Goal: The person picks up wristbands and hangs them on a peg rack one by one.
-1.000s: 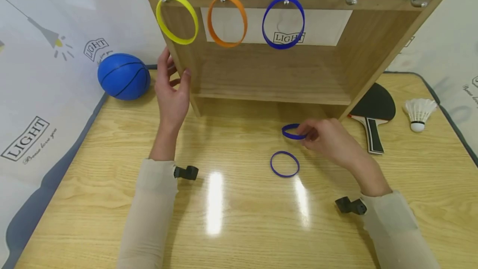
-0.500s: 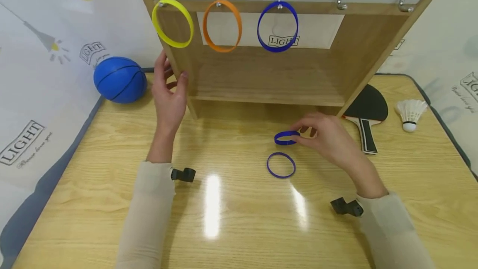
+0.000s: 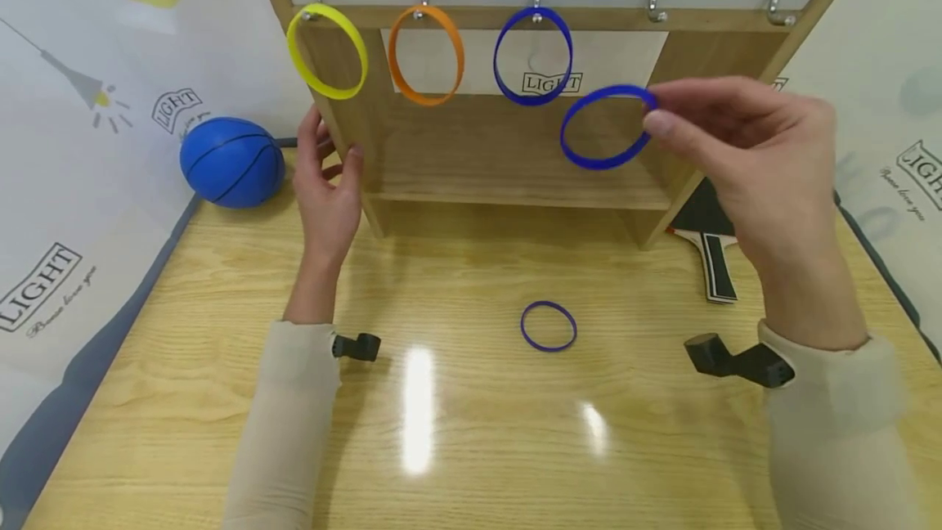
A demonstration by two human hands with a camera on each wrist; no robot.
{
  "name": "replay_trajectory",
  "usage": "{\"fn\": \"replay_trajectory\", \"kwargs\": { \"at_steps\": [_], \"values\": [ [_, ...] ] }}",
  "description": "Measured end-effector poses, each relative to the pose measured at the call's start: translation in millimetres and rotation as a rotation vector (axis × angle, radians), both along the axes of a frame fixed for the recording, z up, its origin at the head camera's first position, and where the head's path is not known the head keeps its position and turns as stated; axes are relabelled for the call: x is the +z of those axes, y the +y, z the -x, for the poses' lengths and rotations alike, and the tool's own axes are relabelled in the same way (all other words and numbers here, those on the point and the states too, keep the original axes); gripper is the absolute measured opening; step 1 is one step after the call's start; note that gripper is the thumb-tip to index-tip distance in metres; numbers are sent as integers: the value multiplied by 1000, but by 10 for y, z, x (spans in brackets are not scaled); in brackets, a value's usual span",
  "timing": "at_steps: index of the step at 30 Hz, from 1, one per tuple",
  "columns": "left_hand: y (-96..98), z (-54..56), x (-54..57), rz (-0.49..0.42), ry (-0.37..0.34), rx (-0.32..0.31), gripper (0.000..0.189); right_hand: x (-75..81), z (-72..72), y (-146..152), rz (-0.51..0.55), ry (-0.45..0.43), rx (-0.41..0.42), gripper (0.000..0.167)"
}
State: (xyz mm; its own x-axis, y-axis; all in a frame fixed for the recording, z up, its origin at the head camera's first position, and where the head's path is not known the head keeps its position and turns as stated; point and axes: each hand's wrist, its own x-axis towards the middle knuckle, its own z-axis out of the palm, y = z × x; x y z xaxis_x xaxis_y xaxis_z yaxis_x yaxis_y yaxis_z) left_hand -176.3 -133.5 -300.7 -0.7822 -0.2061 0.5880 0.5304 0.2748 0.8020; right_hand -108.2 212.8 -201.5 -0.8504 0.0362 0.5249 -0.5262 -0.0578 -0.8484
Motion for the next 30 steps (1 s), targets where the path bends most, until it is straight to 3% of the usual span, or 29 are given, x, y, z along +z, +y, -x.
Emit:
{"fn": "replay_trajectory", "kwargs": {
  "at_steps": [5, 9, 14, 20, 27, 30],
  "values": [
    [-20, -11, -11, -1, -3, 3, 52, 207, 116, -74, 327, 33, -46, 30],
    [-19, -14, -1, -6, 0, 1, 51, 197, 207, -82, 448, -18, -45, 33],
    [-19, 0, 1, -2, 0, -6, 50, 122, 278, -59, 468, -52, -44, 33],
    [-17, -2, -5, 4, -6, -3, 50, 37, 278, -22, 383, -56, -78, 38],
    [-20, -3, -4, 3, -2, 5, 51, -111, 127, 22, 309, -50, -239, 39],
    [-13, 4, 2, 2, -4, 3, 51, -212, 22, 55, 286, -45, -233, 35]
  ]
}}
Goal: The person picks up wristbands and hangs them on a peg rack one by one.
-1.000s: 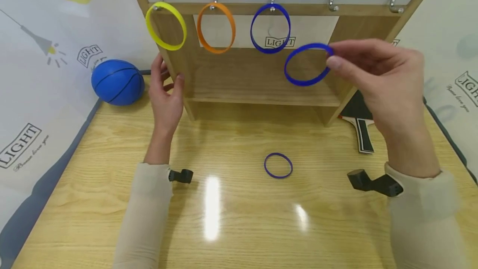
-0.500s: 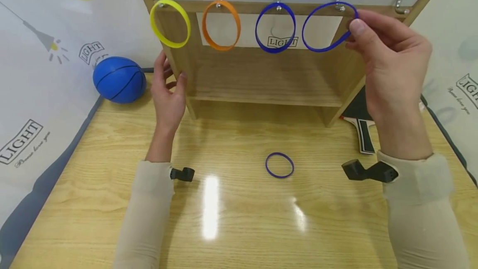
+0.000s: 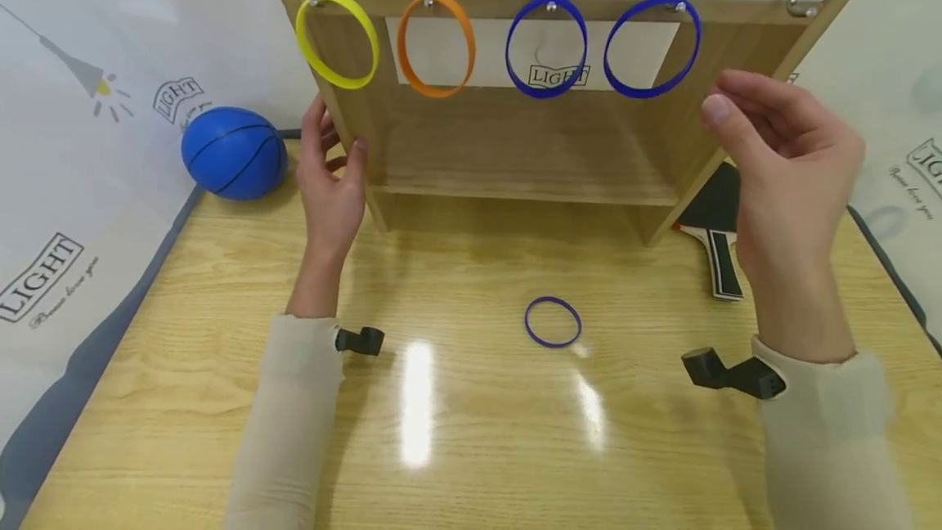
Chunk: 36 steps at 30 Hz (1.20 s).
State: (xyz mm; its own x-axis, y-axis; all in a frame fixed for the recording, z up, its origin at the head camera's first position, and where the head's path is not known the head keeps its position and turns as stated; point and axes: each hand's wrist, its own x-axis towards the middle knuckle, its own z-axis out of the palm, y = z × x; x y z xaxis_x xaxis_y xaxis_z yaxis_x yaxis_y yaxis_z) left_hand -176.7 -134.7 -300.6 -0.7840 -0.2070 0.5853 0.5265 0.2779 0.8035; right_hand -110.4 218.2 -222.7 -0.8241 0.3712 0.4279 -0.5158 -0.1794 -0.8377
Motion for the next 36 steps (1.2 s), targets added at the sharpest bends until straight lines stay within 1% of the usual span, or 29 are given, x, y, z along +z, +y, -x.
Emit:
{"fn": "replay_trajectory", "kwargs": {
  "at_steps": [1, 3, 5, 6, 7, 8, 10, 13, 14, 17, 19, 21, 22, 24, 25, 27, 30, 33, 36],
  "values": [
    [1, 0, 5, -1, 0, -1, 51, -42, -42, 11, -30, 1, 25, 32],
    [2, 0, 14, -4, 0, -2, 51, -139, -128, 31, -134, -10, 106, 26],
    [2, -4, 20, -3, 2, -2, 51, -250, -205, 41, -324, -49, 210, 18],
    [2, -7, 22, -4, 3, -2, 51, -309, -233, 44, -436, -63, 264, 14],
    [2, -10, 23, -3, 4, -1, 51, -366, -247, 44, -562, -67, 298, 12],
    [1, -14, 24, -3, 5, -1, 51, -425, -254, 46, -677, -71, 330, 13],
    [1, -20, 24, -7, 7, 2, 51, -541, -242, 47, -865, -56, 381, 19],
    [1, -23, 31, -13, 12, 2, 51, -691, -186, 45, -1041, -38, 423, 19],
    [0, -22, 35, -15, 16, 2, 51, -731, -170, 35, -1098, -46, 442, 18],
    [-3, -18, 47, 7, 48, -4, 50, -826, -147, -30, -1259, -115, 530, 14],
    [-2, -17, 55, 12, 54, -4, 50, -885, -145, -91, -1339, -168, 622, 12],
    [-3, -23, 61, 19, 58, -5, 50, -948, -148, -147, -1376, -208, 713, 11],
    [-3, -28, 63, 13, 47, -4, 50, -982, -151, -171, -1385, -221, 751, 11],
    [-2, -38, 70, 2, 26, -2, 50, -1045, -157, -212, -1395, -249, 810, 10],
    [-4, -44, 73, 2, 22, -1, 51, -1074, -160, -229, -1403, -260, 825, 11],
    [-7, -54, 81, 0, 16, 2, 51, -1121, -165, -255, -1428, -269, 838, 12],
    [-10, -64, 95, 0, 11, 8, 51, -1151, -174, -273, -1474, -261, 824, 15],
    [-10, -70, 103, 3, 9, 11, 50, -1148, -189, -281, -1517, -234, 813, 16],
    [-2, -76, 103, 1, 0, 4, 50, -1113, -215, -278, -1519, -251, 799, 15]
  ]
}}
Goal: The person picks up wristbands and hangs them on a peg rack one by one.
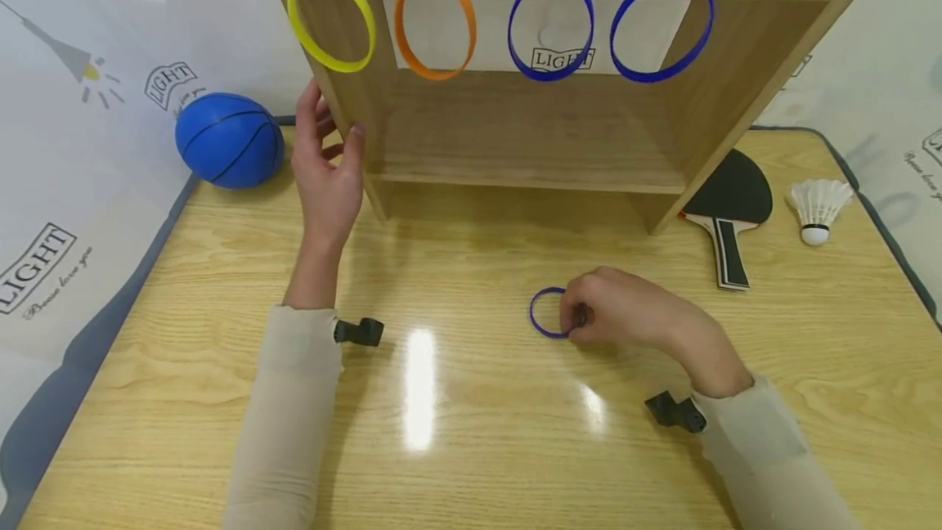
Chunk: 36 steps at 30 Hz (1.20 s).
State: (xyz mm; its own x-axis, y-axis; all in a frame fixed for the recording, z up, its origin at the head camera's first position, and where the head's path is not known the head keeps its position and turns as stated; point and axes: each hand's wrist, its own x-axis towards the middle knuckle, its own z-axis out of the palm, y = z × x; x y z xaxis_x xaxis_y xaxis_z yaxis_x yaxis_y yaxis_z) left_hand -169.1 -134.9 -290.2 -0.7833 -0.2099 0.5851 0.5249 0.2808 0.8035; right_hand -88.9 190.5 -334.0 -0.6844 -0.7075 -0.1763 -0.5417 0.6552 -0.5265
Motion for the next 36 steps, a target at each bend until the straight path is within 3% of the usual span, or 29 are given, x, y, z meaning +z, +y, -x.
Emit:
{"fn": "replay_trajectory", "kwargs": {
  "at_steps": [6, 13, 16, 27, 32, 36],
  "values": [
    [25, 6, 19, -2, 3, -9, 50, 140, -15, 41, 93, 3, -120, 15],
    [38, 3, 40, -5, 3, -12, 51, 205, 28, 78, 247, 263, -165, 18],
    [47, 4, 45, -6, 3, -13, 51, 212, 23, 81, 265, 329, -161, 20],
    [69, 25, 44, -6, 8, -15, 50, 316, -4, 174, 314, 370, -188, 22],
    [50, 8, 9, -24, -1, -15, 51, 627, -32, 326, 512, 430, -260, 26],
    [33, -10, -10, -18, -5, -7, 51, 938, -40, 449, 917, 297, -384, 23]
  ]
}}
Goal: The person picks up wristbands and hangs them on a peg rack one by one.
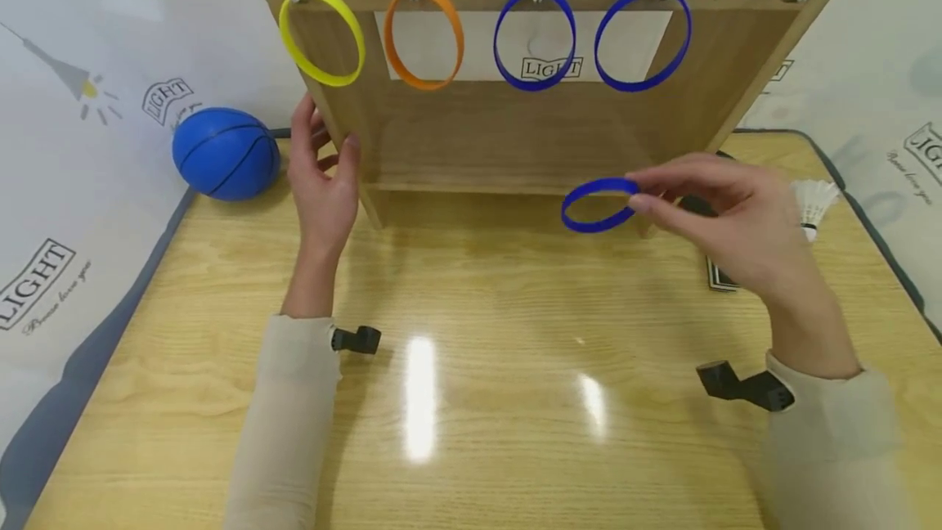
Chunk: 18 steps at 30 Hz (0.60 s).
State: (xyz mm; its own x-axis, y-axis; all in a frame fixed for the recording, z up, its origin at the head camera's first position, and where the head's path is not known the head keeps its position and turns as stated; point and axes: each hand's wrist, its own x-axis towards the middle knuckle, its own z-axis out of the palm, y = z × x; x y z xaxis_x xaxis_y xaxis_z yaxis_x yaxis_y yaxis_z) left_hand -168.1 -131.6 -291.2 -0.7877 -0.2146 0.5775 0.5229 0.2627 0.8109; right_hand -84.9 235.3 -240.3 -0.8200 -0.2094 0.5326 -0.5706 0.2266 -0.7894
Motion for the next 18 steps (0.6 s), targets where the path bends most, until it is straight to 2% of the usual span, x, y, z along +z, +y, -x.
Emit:
{"fn": "replay_trajectory", "kwargs": {
  "at_steps": [3, 6, 10, 13, 18],
  "values": [
    [-17, -6, -9, 4, -2, 0, 51, 209, 71, 120, 414, -17, -30, 24],
    [-29, -7, -16, 0, -6, 5, 51, 369, 175, 256, 685, -6, -106, 30],
    [-33, -7, -25, 0, -2, 11, 51, 446, 273, 393, 835, -51, -169, 33],
    [-26, -4, -26, 6, 4, 9, 51, 426, 312, 439, 860, -70, -188, 33],
    [-17, 0, -14, 11, 11, 10, 51, 366, 333, 472, 901, -74, -166, 32]
  ]
}}
